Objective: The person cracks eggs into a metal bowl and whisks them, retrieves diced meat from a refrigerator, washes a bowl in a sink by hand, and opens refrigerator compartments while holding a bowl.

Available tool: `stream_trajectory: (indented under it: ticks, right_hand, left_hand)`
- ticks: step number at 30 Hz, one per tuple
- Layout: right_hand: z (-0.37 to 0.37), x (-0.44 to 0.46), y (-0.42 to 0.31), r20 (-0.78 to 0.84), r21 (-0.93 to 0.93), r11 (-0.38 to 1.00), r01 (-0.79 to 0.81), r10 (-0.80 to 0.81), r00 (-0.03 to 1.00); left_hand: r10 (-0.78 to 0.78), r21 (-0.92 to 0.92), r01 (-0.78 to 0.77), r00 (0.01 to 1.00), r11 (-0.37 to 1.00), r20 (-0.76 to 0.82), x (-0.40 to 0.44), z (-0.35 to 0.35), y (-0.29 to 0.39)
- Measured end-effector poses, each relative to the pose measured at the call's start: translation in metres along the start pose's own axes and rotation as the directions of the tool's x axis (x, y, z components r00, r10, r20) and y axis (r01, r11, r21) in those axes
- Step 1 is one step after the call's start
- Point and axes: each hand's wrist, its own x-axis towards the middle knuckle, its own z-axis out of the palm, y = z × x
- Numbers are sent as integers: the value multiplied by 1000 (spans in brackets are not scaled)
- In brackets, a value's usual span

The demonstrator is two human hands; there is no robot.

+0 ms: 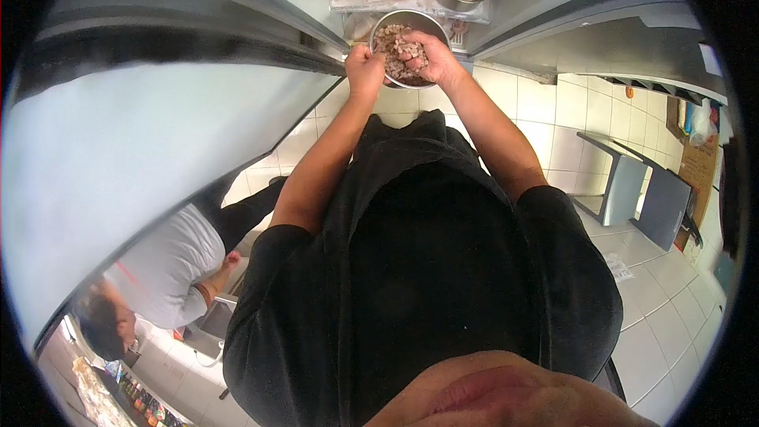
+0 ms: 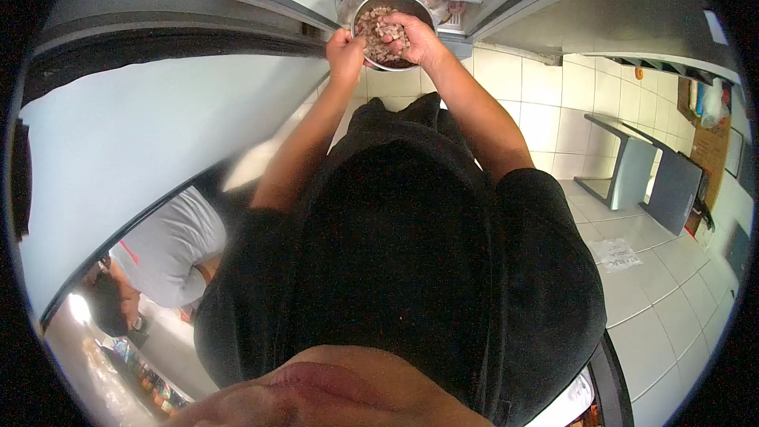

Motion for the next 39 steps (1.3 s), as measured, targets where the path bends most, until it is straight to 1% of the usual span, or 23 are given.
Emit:
stream_trajectory:
  ticks: [2,6,8,11,12,14,18,20,23,24,26,27,28,29,31,35,36,39]
  right_hand:
    - [2,-4,-7,11,37,999,10,-10,1000]
    - [7,-13,-13,8,56,997,53,-54,999]
    - [6,-16,-18,18,89,992,87,-89,996]
    - [2,-27,-23,39,136,979,154,-161,986]
    - [1,-28,-23,8,159,970,184,-188,982]
    - [1,-37,-25,31,200,957,211,-221,975]
    - [14,-66,-27,77,258,932,256,-283,956]
    - [21,-90,-26,74,301,914,271,-306,949]
    - [20,-121,-19,86,357,895,268,-317,945]
    - [21,-130,-13,101,413,877,245,-312,945]
    - [15,-146,-8,67,437,867,239,-296,953]
    - [8,-148,0,55,450,863,230,-284,957]
    - [8,-169,-20,51,472,855,215,-270,962]
    - [5,-174,-13,49,470,860,199,-251,967]
    - [-7,-178,4,34,472,864,173,-214,976]
    - [-23,-187,17,74,464,879,109,-161,984]
    - [-23,-190,20,42,463,880,108,-143,989]
    - [-29,-194,24,44,480,875,61,-93,995]
  left_hand:
    - [-13,-29,13,1000,999,2,1,1,3]
    - [-20,-58,20,1000,998,3,2,2,5]
    - [-24,-57,24,1000,998,16,4,4,7]
    - [-22,-114,23,1000,993,13,9,10,1]
    - [-25,-121,26,1000,992,16,11,10,-1]
    - [-32,-132,34,999,991,22,12,9,0]
    - [-57,-204,68,997,977,60,15,8,21]
    - [-70,-236,84,995,968,67,20,16,29]
    - [-73,-340,109,990,934,119,32,36,35]
    - [-86,-332,119,990,936,113,31,42,43]
    - [-114,-309,139,989,941,99,31,60,59]
    - [-119,-279,143,988,950,101,33,63,52]
    - [-123,-239,145,987,960,103,29,92,69]
    - [-127,-208,148,986,967,110,26,94,66]
    - [-146,-251,173,982,953,119,16,90,53]
    - [-162,-312,191,980,931,117,19,86,46]
    - [-157,-311,183,982,933,105,22,89,46]
    - [-129,-322,143,990,936,64,32,106,48]
